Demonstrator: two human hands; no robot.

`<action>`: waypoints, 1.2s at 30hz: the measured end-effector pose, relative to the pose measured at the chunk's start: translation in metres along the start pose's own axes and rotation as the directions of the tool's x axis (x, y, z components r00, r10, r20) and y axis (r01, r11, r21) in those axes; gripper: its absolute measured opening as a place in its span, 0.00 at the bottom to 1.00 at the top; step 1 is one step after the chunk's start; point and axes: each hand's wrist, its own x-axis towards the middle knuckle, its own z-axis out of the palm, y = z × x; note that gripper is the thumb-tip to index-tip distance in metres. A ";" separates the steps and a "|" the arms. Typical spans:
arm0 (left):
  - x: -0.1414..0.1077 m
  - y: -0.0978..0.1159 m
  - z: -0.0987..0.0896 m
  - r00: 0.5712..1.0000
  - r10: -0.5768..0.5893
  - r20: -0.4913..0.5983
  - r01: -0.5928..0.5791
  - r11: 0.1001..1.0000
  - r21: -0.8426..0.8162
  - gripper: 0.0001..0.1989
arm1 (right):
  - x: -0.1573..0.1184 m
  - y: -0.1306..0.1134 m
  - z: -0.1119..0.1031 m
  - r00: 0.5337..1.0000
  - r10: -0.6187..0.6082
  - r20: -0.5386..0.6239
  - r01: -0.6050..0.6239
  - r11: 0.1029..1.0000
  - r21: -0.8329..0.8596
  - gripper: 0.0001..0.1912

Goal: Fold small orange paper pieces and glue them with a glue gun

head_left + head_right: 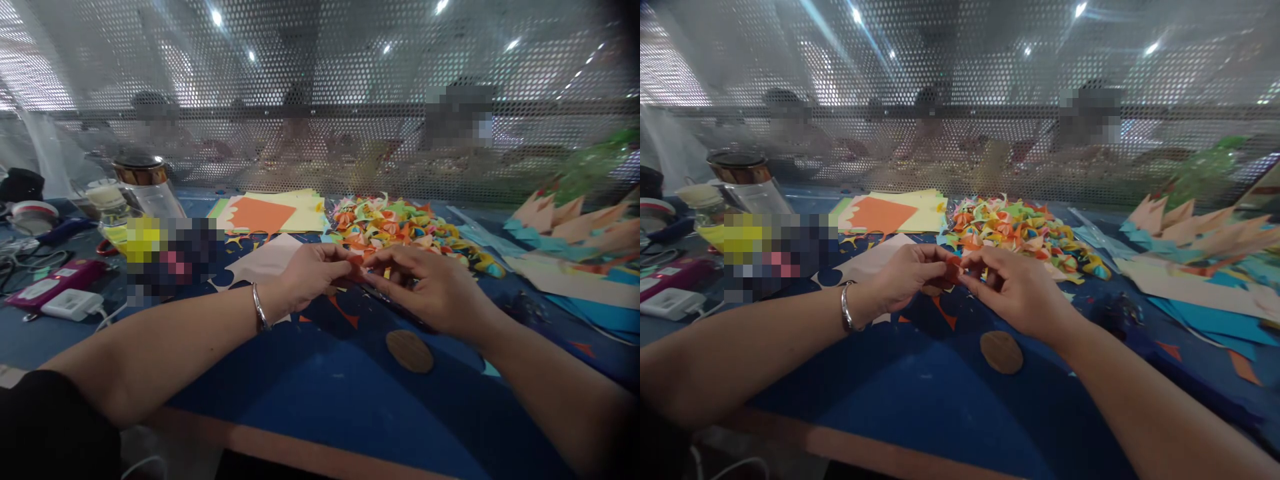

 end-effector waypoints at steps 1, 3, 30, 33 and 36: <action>0.000 -0.001 -0.001 1.000 0.009 -0.003 -0.009 1.000 0.001 0.09 | 0.000 0.000 0.000 0.999 0.034 0.001 -0.034 0.999 0.020 0.16; 0.001 -0.003 -0.002 0.999 0.033 0.008 -0.033 0.999 -0.001 0.07 | -0.001 0.001 0.000 0.994 0.108 -0.008 -0.107 0.992 0.074 0.19; 0.003 -0.009 -0.002 0.986 0.080 0.146 -0.055 0.984 -0.167 0.11 | 0.001 0.005 0.000 0.976 0.217 -0.014 -0.210 0.959 0.193 0.19; 0.002 -0.008 -0.001 0.990 -0.022 0.136 0.042 0.987 -0.153 0.11 | 0.001 0.003 0.000 0.978 0.208 -0.023 -0.200 0.962 0.188 0.18; 0.000 -0.009 0.002 0.985 -0.079 0.153 0.104 0.981 -0.164 0.12 | 0.002 0.001 0.000 0.980 0.196 -0.030 -0.187 0.964 0.190 0.16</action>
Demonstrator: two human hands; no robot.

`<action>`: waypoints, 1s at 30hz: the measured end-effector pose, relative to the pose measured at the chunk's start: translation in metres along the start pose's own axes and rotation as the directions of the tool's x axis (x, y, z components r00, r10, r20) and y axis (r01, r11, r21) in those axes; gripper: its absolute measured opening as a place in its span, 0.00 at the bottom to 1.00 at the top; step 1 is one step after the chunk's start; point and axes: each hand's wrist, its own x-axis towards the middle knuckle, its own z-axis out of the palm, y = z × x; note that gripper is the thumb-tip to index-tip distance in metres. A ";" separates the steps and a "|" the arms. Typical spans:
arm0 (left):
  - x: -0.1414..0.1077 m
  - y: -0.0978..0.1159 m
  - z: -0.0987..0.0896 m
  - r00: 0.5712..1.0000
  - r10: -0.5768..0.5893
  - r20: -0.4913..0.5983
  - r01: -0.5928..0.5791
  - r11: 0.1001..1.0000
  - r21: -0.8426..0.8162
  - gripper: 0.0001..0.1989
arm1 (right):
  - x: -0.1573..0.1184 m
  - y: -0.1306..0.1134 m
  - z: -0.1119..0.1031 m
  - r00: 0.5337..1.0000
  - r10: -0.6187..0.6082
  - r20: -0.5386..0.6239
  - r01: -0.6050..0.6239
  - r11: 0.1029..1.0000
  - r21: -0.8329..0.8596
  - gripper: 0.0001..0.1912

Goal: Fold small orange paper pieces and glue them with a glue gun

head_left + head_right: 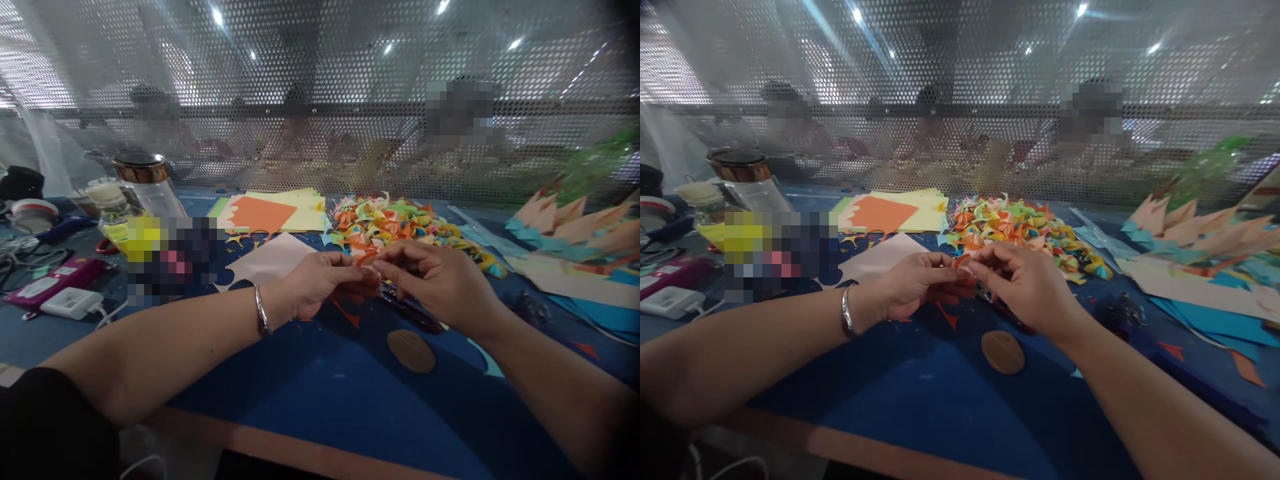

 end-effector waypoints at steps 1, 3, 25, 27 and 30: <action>-0.001 0.000 0.001 1.000 -0.003 -0.004 0.003 1.000 -0.015 0.12 | 0.000 -0.001 0.000 1.000 -0.002 -0.006 0.002 1.000 0.000 0.16; -0.002 -0.001 0.003 1.000 0.007 -0.027 -0.008 0.999 -0.049 0.11 | 0.000 -0.002 0.000 1.000 -0.001 -0.019 0.001 1.000 -0.003 0.15; -0.012 -0.009 0.019 0.960 0.170 -0.224 -0.200 0.972 -0.121 0.10 | -0.003 -0.006 0.007 0.995 -0.059 -0.078 0.057 0.998 -0.026 0.14; -0.011 -0.010 0.018 0.951 0.221 -0.216 -0.249 0.962 -0.109 0.11 | -0.004 -0.008 0.008 0.996 -0.057 -0.072 0.055 0.998 -0.033 0.14; -0.012 -0.010 0.017 0.937 0.275 -0.216 -0.296 0.953 -0.069 0.13 | -0.005 -0.010 0.009 0.995 -0.055 -0.083 0.052 0.998 -0.037 0.13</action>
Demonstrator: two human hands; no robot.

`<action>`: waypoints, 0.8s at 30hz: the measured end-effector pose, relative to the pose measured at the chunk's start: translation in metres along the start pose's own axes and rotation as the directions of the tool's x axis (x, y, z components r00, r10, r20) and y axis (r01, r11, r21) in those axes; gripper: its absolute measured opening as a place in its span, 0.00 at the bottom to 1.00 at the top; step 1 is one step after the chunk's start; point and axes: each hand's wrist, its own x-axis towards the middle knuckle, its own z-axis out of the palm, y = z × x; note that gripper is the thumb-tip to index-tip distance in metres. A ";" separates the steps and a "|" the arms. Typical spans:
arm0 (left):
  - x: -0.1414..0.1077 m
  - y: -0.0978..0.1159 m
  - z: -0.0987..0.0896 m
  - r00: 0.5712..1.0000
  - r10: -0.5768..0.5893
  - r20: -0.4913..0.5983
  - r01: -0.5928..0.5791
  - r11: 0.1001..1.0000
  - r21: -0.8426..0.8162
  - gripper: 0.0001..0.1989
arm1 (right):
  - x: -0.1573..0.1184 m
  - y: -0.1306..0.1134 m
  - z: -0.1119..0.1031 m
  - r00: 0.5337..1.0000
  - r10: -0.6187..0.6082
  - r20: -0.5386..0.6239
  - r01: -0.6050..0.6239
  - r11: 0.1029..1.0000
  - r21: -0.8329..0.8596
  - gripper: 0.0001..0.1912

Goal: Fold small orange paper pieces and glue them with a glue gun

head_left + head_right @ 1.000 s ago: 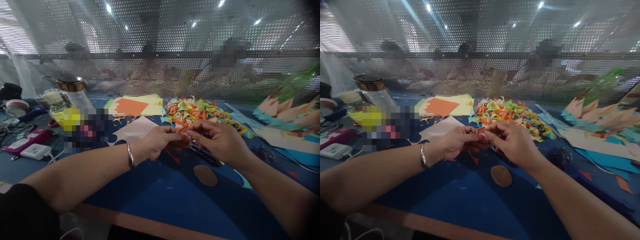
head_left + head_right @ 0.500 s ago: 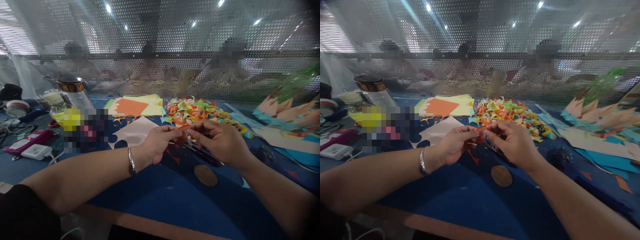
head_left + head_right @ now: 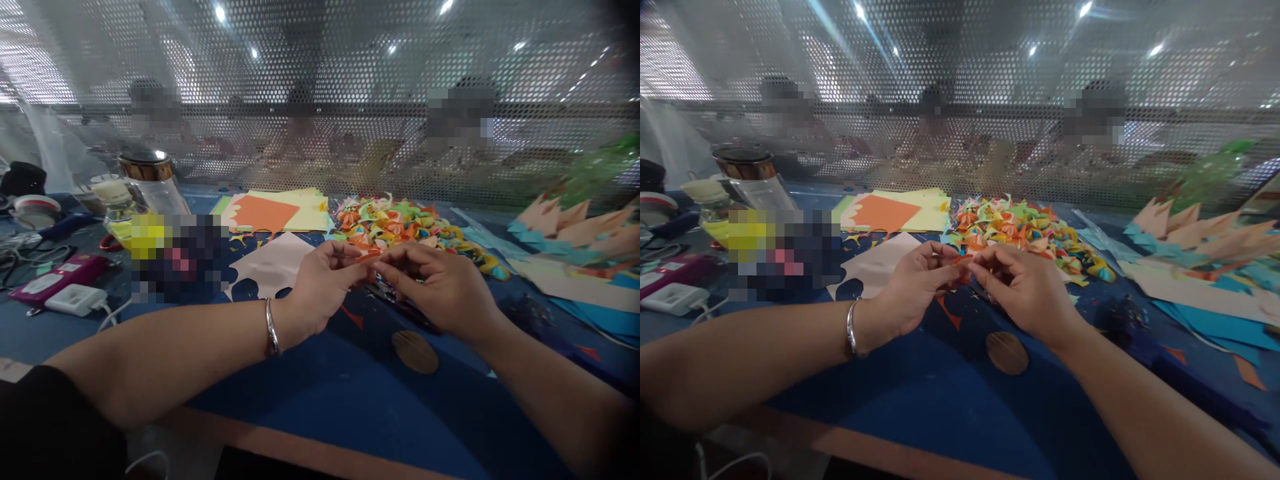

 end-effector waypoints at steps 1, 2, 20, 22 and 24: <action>0.000 0.000 0.000 1.000 0.012 0.001 -0.012 1.000 0.015 0.14 | 0.000 0.000 0.000 1.000 0.003 -0.002 -0.003 1.000 -0.001 0.13; 0.000 0.001 -0.001 1.000 0.020 0.005 -0.020 0.999 0.029 0.14 | 0.000 -0.001 0.000 1.000 0.006 0.002 -0.006 1.000 -0.002 0.13; 0.008 0.005 -0.007 0.993 -0.002 0.117 -0.005 0.998 0.060 0.14 | 0.002 0.004 -0.005 0.997 0.057 0.054 -0.060 0.996 0.059 0.17; 0.009 0.004 -0.008 0.993 0.006 0.119 -0.014 0.998 0.069 0.14 | 0.001 0.006 -0.006 0.997 0.054 0.056 -0.057 0.997 0.058 0.17; 0.009 0.002 -0.008 0.994 0.016 0.112 -0.024 0.997 0.071 0.14 | 0.001 0.007 -0.005 0.997 0.053 0.056 -0.056 0.997 0.055 0.16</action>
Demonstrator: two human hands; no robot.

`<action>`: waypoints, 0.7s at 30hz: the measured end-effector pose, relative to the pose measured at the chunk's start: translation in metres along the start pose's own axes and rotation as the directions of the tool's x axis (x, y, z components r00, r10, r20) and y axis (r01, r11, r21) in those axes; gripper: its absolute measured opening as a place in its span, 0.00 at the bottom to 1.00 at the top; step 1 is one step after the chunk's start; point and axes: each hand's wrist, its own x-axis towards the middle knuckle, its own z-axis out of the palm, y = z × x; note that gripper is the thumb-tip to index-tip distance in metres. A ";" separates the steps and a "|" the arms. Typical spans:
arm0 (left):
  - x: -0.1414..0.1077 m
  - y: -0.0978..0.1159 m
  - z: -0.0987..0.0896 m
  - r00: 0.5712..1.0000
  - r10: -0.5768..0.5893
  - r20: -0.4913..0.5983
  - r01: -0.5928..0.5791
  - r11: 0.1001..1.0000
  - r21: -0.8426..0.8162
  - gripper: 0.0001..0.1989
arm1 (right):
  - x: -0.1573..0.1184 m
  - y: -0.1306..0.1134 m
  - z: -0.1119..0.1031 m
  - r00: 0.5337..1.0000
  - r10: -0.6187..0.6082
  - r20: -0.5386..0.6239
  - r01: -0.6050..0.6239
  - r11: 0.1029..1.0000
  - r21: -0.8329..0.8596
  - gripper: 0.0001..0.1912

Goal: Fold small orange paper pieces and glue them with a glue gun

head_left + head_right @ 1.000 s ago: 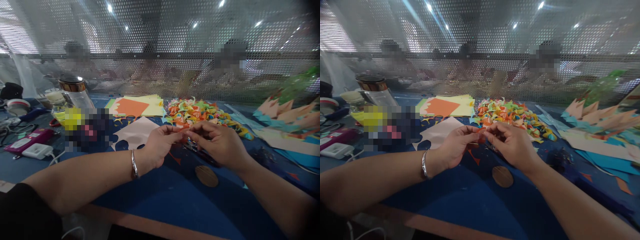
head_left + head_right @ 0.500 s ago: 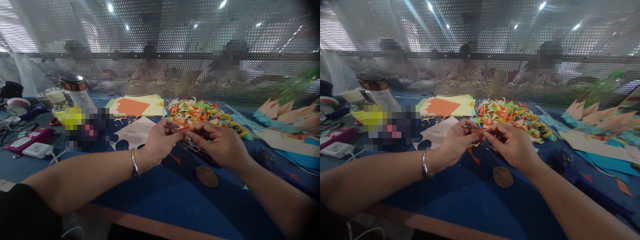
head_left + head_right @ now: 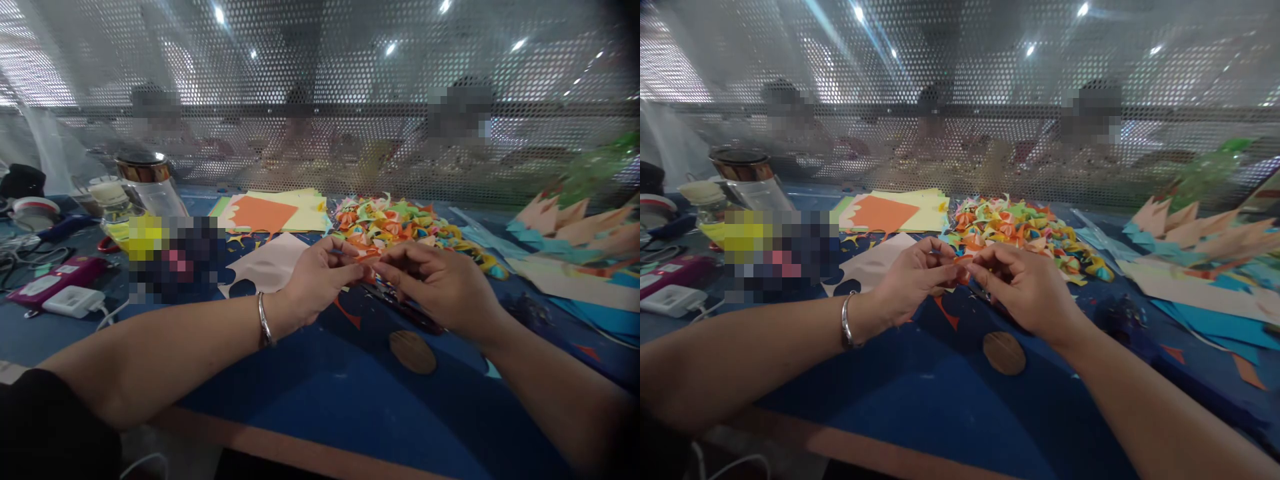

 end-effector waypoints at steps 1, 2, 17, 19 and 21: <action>0.000 0.000 0.000 1.000 0.006 -0.006 -0.006 1.000 -0.002 0.14 | 0.000 0.000 0.000 1.000 0.001 -0.001 -0.001 1.000 0.000 0.15; 0.000 -0.001 0.000 1.000 0.008 -0.009 -0.008 1.000 -0.003 0.14 | 0.000 0.000 0.000 1.000 0.002 -0.002 -0.002 1.000 -0.001 0.15; -0.005 0.002 0.007 0.982 -0.190 0.006 0.186 0.958 -0.220 0.15 | 0.001 -0.004 -0.001 1.000 -0.013 0.009 0.013 0.999 -0.030 0.13; -0.004 0.002 0.007 0.978 -0.207 0.000 0.201 0.953 -0.228 0.13 | 0.001 -0.003 -0.001 1.000 -0.014 0.016 0.015 0.999 -0.041 0.15; -0.002 0.002 0.007 0.973 -0.231 0.006 0.227 0.949 -0.220 0.12 | 0.001 -0.001 -0.001 1.000 -0.006 0.025 0.007 0.999 -0.046 0.17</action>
